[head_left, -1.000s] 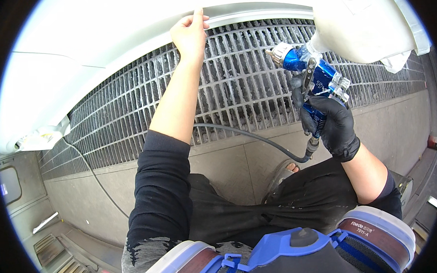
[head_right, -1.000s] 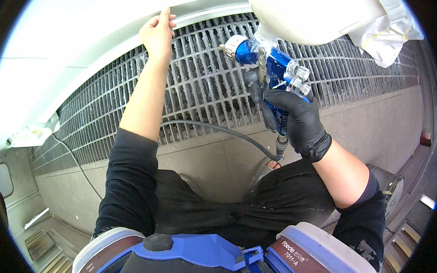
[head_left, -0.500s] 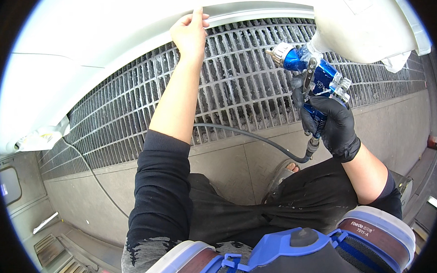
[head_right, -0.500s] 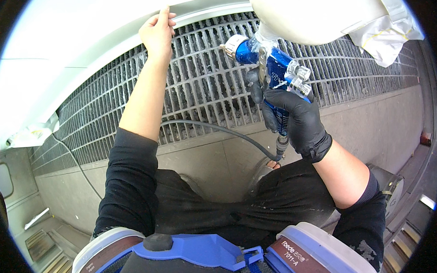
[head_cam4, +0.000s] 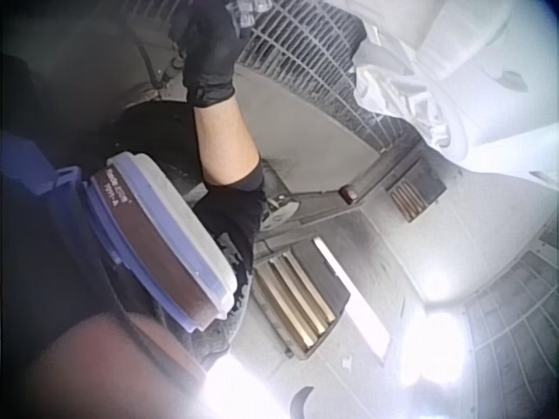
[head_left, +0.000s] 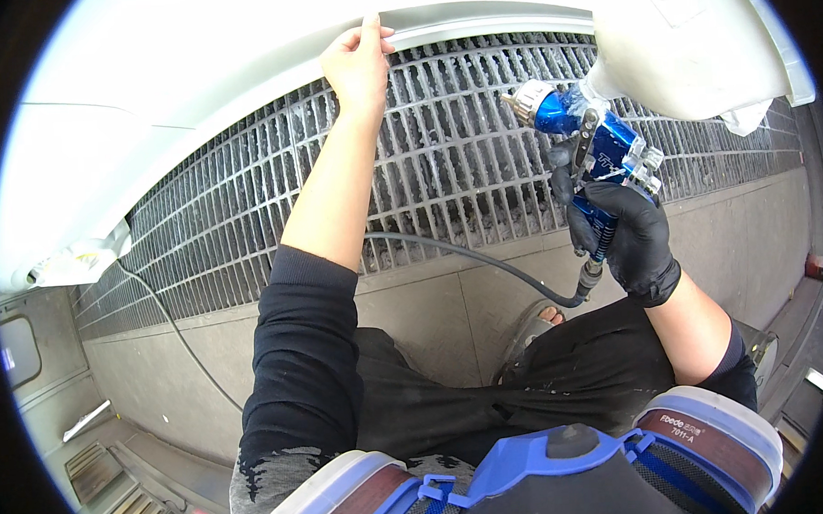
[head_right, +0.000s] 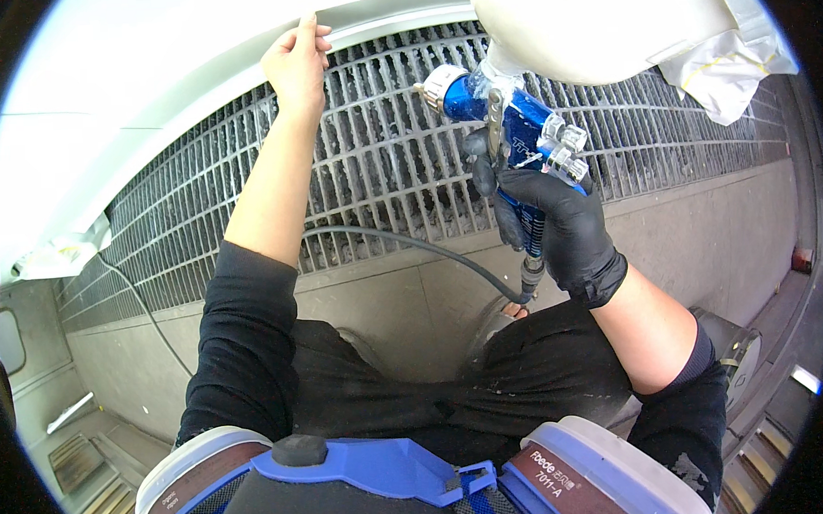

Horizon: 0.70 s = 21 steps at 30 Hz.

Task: The person uses a spray gun to apply white paint to a car bumper in a paint booth. They move the gun in steady horizontal passes across the surface, briefly refilling the paint cup, and continue spraying until the bumper is fully coated.

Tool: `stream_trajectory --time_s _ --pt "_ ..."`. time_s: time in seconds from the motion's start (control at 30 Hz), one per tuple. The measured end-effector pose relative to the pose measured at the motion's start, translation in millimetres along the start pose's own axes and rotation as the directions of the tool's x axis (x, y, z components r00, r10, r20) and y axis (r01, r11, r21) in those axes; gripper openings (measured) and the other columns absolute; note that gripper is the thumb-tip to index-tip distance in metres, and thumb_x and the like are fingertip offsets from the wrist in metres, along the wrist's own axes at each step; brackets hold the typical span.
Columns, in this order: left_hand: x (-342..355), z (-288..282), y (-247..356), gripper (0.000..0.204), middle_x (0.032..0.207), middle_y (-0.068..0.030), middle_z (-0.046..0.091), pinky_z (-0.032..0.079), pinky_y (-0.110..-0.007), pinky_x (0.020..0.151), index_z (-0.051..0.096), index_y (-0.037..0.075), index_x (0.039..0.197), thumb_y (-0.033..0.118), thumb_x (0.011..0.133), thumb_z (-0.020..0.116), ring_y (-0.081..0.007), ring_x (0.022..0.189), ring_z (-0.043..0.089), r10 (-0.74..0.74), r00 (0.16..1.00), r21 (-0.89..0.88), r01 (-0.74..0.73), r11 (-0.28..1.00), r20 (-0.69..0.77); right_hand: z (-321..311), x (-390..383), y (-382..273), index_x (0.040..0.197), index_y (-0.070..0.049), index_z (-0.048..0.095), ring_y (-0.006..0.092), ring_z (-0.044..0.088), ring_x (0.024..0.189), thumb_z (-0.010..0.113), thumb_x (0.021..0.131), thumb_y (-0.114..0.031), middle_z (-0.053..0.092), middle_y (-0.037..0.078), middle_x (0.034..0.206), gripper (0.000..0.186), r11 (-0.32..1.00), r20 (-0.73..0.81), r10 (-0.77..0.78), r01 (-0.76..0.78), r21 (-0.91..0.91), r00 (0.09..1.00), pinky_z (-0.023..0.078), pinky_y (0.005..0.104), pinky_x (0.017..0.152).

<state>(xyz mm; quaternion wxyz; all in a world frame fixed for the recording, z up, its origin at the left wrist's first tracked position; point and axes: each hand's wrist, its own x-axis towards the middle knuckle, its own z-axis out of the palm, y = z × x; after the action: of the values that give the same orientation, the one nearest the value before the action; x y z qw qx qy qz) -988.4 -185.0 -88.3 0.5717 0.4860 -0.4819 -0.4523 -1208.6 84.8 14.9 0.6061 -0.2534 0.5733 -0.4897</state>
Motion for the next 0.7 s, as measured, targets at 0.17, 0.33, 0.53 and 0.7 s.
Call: stream_trajectory --time_s 0.17,0.33,0.53,0.7 --pt "0.0 1.6 2.6 0.031 0.067 -0.0018 0.065 0.04 -0.023 0.054 0.076 0.001 0.085 0.025 0.103 0.067 -0.006 0.054 0.05 -0.015 1.0 0.003 0.015 1.0 0.001 2.2 -0.6 0.5 0.101 0.003 0.065 0.016 0.052 0.05 0.057 0.094 -0.023 0.058 0.007 0.063 0.028 0.999 0.047 -0.029 0.028 0.018 0.998 0.045 0.0291 0.056" --pt "1.2 3.0 2.9 0.031 0.068 -0.0027 0.065 0.04 -0.023 0.054 0.076 0.0 0.086 0.025 0.102 0.068 -0.0064 0.054 0.05 -0.02 1.0 -0.035 0.02 0.999 0.011 1.7 0.4 -2.6 0.101 0.002 0.065 0.0163 0.053 0.051 0.058 0.093 -0.023 0.059 0.007 0.065 0.026 0.999 0.08 -0.048 0.048 -0.004 0.996 0.045 0.0293 0.057" --pt "1.5 4.0 3.8 0.03 0.068 -0.0029 0.065 0.04 -0.023 0.054 0.075 -0.001 0.086 0.024 0.102 0.068 -0.0069 0.054 0.05 -0.032 0.999 -0.083 0.033 0.996 0.014 1.2 -0.5 -5.6 0.094 0.001 0.066 0.0187 0.055 0.053 0.059 0.092 -0.023 0.06 0.01 0.067 0.024 0.998 0.078 -0.053 0.055 -0.013 0.996 0.047 0.031 0.058" --pt "1.0 3.6 3.1 0.03 0.068 -0.0034 0.064 0.04 -0.023 0.054 0.075 -0.001 0.086 0.023 0.102 0.068 -0.0075 0.053 0.05 -0.019 1.0 -0.116 0.019 0.993 0.008 2.6 -0.1 -3.2 0.092 0.001 0.065 0.0194 0.055 0.053 0.058 0.093 -0.023 0.06 0.01 0.066 0.025 0.998 0.051 -0.066 0.066 -0.002 0.997 0.047 0.0316 0.058"
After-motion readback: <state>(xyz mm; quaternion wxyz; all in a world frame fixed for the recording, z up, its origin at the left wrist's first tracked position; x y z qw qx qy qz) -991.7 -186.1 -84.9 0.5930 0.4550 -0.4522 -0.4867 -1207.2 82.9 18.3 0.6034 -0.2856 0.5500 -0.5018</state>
